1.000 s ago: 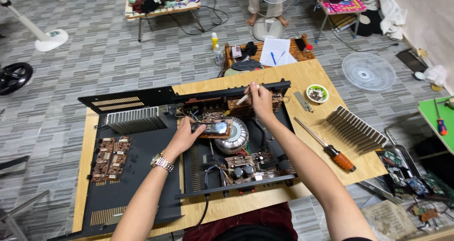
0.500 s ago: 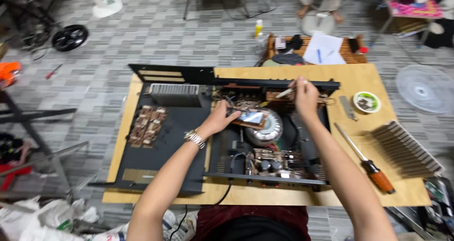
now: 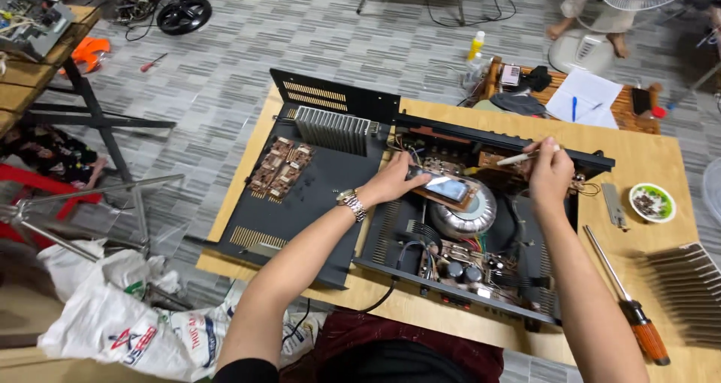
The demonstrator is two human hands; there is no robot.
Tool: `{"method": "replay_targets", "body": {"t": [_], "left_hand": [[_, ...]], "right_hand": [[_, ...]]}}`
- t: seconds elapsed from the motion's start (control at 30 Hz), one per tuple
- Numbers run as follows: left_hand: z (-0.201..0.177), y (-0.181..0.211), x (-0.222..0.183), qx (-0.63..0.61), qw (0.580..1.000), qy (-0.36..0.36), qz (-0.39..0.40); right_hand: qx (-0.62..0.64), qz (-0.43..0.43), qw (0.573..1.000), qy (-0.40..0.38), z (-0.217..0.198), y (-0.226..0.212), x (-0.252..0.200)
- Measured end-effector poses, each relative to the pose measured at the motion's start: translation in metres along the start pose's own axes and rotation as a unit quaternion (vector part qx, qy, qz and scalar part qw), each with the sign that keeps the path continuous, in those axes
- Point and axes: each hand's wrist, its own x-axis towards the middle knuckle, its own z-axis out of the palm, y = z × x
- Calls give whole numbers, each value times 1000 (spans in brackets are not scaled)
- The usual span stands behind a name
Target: Repairing and cleaning the internal components of an audio amplifier using a brush and hands.
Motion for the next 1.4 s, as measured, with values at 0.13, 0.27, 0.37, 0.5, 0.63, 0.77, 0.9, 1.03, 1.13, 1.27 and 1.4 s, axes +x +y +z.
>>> {"method": "replay_targets", "body": {"t": [0.13,0.27,0.37,0.5,0.63,0.77,0.9,1.03,1.13,1.27,1.4], "left_hand": [[10,-3,12,4,1000,10,15],[23,-28,26,1,996,38,75],[20,-30,23,44,997,25,58],[11,-23,18,40,999,-2,36],[1,7,10,52,998,-28,-3],[-2,7,8,59,995,-48,-59],[-5,13,7,55,996,-47,-59],[-7,21,2,52,995,-51,-62],[-9,24,1,50,996,-49,-63],[-6,18,3,50,996,-46,-62],[-7,23,1,50,996,-48,-64]], "right_hand": [[-10,21,999,26,-11,16,-1],[-5,68,997,43,-11,17,-1],[-13,81,995,56,-4,8,9],[-42,-6,997,61,9,11,6],[-5,-1,998,55,5,-10,1],[62,27,997,26,6,-42,-8],[65,27,997,25,7,-47,-9],[63,29,997,25,7,-48,-10],[71,27,997,26,7,-52,-11],[75,26,997,27,7,-53,-11],[85,29,996,26,6,-50,-10]]}}
